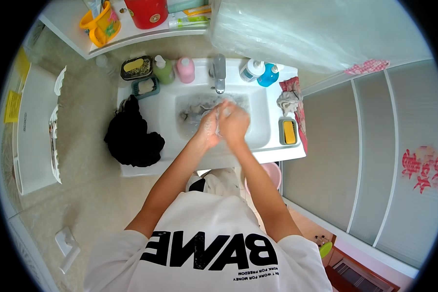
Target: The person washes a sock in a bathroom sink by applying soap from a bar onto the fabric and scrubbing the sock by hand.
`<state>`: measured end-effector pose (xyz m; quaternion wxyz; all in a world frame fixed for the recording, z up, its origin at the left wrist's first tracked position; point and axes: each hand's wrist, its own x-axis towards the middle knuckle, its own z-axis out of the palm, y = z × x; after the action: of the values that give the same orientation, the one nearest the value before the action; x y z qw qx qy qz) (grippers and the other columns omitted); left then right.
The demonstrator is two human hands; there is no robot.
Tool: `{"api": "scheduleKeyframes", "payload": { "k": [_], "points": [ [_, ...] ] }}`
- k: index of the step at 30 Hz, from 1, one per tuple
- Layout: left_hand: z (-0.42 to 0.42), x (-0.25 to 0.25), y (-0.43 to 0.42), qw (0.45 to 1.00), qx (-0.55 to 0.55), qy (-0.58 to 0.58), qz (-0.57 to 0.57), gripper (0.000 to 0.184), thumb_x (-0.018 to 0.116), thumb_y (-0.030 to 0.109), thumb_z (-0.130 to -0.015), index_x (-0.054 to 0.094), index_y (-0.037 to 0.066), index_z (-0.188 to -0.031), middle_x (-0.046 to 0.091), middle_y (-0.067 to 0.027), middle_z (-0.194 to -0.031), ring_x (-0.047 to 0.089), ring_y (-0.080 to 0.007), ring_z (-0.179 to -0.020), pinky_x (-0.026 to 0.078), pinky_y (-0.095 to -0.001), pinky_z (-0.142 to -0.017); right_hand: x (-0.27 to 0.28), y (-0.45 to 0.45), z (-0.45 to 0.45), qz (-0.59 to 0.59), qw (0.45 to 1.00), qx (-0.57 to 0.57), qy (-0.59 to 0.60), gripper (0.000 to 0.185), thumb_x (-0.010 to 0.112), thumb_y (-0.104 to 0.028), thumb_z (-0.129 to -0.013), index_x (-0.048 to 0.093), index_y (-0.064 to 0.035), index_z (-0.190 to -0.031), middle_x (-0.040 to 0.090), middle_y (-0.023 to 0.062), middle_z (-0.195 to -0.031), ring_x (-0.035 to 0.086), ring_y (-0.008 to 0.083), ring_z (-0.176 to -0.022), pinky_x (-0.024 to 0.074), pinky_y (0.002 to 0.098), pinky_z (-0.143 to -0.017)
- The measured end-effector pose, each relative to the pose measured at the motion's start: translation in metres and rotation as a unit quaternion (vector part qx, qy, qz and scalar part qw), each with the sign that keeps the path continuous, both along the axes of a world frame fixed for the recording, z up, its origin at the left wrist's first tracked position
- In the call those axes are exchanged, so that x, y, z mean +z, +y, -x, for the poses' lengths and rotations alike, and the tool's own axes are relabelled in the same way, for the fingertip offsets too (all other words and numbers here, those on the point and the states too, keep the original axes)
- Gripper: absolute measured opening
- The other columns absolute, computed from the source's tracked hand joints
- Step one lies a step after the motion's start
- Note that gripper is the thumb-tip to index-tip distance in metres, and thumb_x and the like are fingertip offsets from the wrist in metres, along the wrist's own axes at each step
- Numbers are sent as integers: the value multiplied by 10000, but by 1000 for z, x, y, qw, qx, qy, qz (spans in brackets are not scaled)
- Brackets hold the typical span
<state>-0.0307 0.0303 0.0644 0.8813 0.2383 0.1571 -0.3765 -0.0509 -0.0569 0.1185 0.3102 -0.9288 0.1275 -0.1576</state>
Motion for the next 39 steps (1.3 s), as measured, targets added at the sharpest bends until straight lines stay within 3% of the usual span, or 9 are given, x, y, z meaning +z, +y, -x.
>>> {"api": "scheduleKeyframes", "payload": {
  "k": [7,9,11,13,16,25,28,31,39],
  "points": [
    [12,12,-13,997,55,50,-5,179,490,333,-952,555,169,-921,577,12,-797,571,-138,-709,467,-293,-624,-19,7,12,-33,998,-5,-57,400,577,-322,-873,653,19,-677,581,263,-602,594,402,-569,447,464,-557],
    [6,10,2,999,-13,-6,36,215,537,374,-927,553,172,-857,564,23,-757,566,-119,-694,413,-286,-545,-37,-23,-12,-154,986,-45,49,356,595,-327,-876,666,3,-763,617,212,-644,589,335,-526,468,430,-535],
    [7,22,4,1000,-12,0,5,252,562,406,-911,551,173,-816,556,28,-725,563,-115,-678,376,-283,-498,-45,-55,-12,-343,931,-56,114,313,626,-321,-873,673,-13,-842,641,145,-688,576,244,-512,473,367,-513],
    [4,65,0,991,73,61,-96,276,565,429,-905,549,174,-800,552,29,-701,561,-127,-660,356,-285,-484,-39,-70,-6,-580,803,-22,132,277,670,-303,-865,674,-30,-915,653,61,-734,554,127,-528,462,275,-492],
    [1,83,14,994,78,60,-54,303,574,458,-890,560,170,-797,567,21,-681,570,-140,-651,367,-280,-490,-6,-66,18,-630,768,0,113,244,720,-237,-840,661,-52,-987,632,-21,-793,531,34,-621,434,172,-519],
    [-2,61,16,997,62,34,31,322,619,414,-871,577,136,-715,601,-2,-713,598,-176,-700,452,-327,-606,-1,-64,40,-580,791,-33,192,142,724,-110,-795,674,-40,-909,627,-4,-771,528,58,-664,436,201,-593],
    [-5,50,20,997,63,-11,37,286,634,383,-866,594,119,-762,608,-11,-745,600,-167,-745,458,-325,-631,-2,-62,40,-515,853,-38,81,112,697,-119,-806,651,-28,-853,606,-9,-751,509,65,-669,407,210,-612],
    [-4,51,25,987,54,-68,-137,221,663,310,-844,569,132,-753,571,19,-756,537,-105,-667,392,-282,-588,3,-77,31,-516,855,-18,-51,115,657,-126,-834,609,-27,-804,578,-11,-732,493,68,-680,391,216,-637],
    [-4,43,49,938,-64,-258,-225,173,705,166,-793,555,113,-860,553,24,-813,500,-76,-742,363,-244,-631,22,-91,26,-431,892,2,-136,123,484,-155,-969,430,-52,-929,505,6,-721,469,73,-645,420,238,-632]
  ]
}}
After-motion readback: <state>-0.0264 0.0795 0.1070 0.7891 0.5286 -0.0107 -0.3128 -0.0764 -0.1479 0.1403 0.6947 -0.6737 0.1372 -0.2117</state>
